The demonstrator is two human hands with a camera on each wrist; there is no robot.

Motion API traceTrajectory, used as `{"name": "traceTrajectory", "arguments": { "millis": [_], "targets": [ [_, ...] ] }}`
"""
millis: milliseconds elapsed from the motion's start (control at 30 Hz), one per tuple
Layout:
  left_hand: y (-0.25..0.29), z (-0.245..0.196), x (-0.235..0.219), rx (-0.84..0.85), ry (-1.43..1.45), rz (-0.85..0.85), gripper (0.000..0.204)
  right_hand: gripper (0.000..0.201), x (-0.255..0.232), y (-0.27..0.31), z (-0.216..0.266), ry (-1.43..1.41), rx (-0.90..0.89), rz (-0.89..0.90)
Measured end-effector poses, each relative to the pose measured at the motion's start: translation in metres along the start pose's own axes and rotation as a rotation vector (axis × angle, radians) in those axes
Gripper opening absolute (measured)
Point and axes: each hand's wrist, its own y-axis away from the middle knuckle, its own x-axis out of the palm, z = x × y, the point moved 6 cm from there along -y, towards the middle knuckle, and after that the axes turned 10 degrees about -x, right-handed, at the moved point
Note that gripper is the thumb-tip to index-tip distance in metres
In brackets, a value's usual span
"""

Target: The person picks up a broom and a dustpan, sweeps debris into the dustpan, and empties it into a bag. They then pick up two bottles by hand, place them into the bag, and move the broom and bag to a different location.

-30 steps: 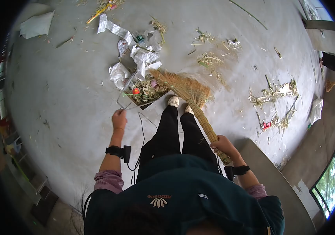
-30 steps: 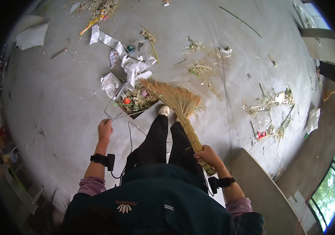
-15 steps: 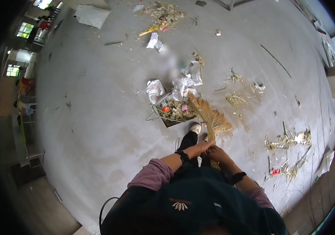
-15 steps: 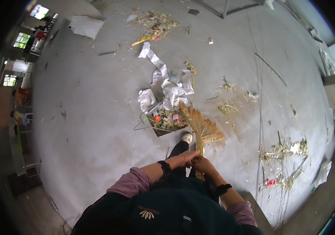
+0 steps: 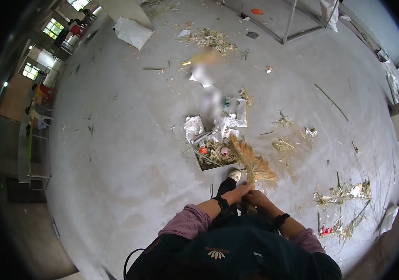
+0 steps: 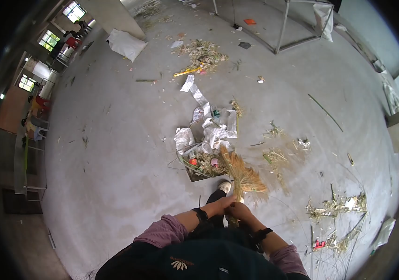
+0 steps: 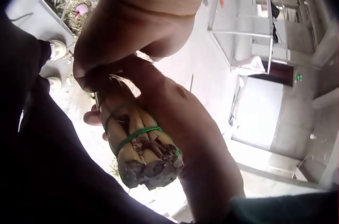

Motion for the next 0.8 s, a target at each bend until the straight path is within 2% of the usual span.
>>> {"name": "traceTrajectory", "arguments": {
  "millis": [33, 100, 133, 167, 233, 267, 300, 333, 367, 400, 433, 467, 533, 567, 600, 633, 667, 700, 767, 800],
  "targets": [
    [0.005, 0.001, -0.001, 0.002, -0.004, 0.004, 0.041, 0.040, 0.005, -0.003, -0.010, 0.001, 0.001, -0.005],
    [0.017, 0.006, -0.010, -0.059, 0.131, -0.030, 0.051, 0.033, 0.005, -0.011, -0.024, -0.248, -0.049, -0.220],
    [0.051, 0.007, 0.016, -0.106, 0.280, 0.128, 0.053, 0.029, 0.002, -0.010, -0.022, -0.176, -0.076, -0.224],
    [0.049, 0.009, 0.017, -0.108, 0.275, 0.134, 0.053, 0.029, 0.001, -0.009, -0.026, -0.175, -0.072, -0.231],
    [0.059, 0.014, 0.034, -0.231, 0.385, 0.293, 0.056, 0.035, -0.002, -0.007, -0.016, 0.150, -0.422, -0.280],
    [0.068, 0.011, 0.041, -0.234, 0.428, 0.198, 0.053, 0.031, -0.009, 0.000, -0.012, 0.260, -0.634, -0.362],
    [0.064, 0.011, 0.041, -0.237, 0.427, 0.200, 0.053, 0.031, -0.016, 0.007, -0.005, 0.261, -0.631, -0.363],
    [0.052, 0.008, 0.042, -0.177, 0.364, 0.234, 0.048, 0.030, -0.033, 0.019, -0.014, -0.273, -0.266, -0.413],
    [0.038, 0.006, 0.041, -0.118, 0.301, 0.268, 0.042, 0.029, -0.029, 0.033, -0.031, -0.793, 0.122, -0.440],
    [0.015, 0.011, 0.030, -0.123, 0.225, 0.184, 0.028, 0.028, -0.037, 0.040, -0.042, -0.732, 0.114, -0.506],
    [0.007, 0.014, 0.029, -0.129, 0.227, 0.191, 0.028, 0.027, -0.049, 0.051, -0.057, -0.669, 0.108, -0.569],
    [-0.002, 0.017, 0.025, -0.137, 0.213, 0.158, 0.025, 0.027, -0.052, 0.064, -0.072, -0.531, 0.132, -0.505],
    [-0.007, 0.019, 0.020, -0.143, 0.237, 0.135, 0.022, 0.024, -0.037, 0.087, -0.131, -0.339, 0.209, -0.274],
    [-0.001, 0.020, 0.019, -0.151, 0.240, 0.139, 0.022, 0.020, -0.019, 0.100, -0.178, -0.328, 0.282, -0.128],
    [0.008, 0.015, 0.018, -0.084, 0.188, 0.110, 0.021, 0.026, -0.013, 0.125, -0.190, -0.147, 0.409, -0.033],
    [0.019, 0.009, 0.016, -0.015, 0.136, 0.081, 0.021, 0.028, 0.004, 0.139, -0.223, -0.076, 0.396, 0.067],
    [0.030, 0.006, 0.015, -0.011, 0.121, 0.111, 0.024, 0.024, 0.031, 0.156, -0.263, -0.355, 0.256, 0.113],
    [0.037, 0.005, 0.011, -0.013, 0.121, 0.113, 0.024, 0.015, 0.028, 0.188, -0.218, -0.627, 0.540, 0.011],
    [0.050, 0.003, 0.004, -0.016, 0.093, 0.123, 0.024, 0.011, 0.044, 0.201, -0.210, -0.716, 0.251, -0.021],
    [0.053, 0.003, -0.001, -0.013, 0.085, 0.135, 0.023, 0.011, 0.043, 0.209, -0.207, -0.717, 0.263, -0.021]
  ]
}}
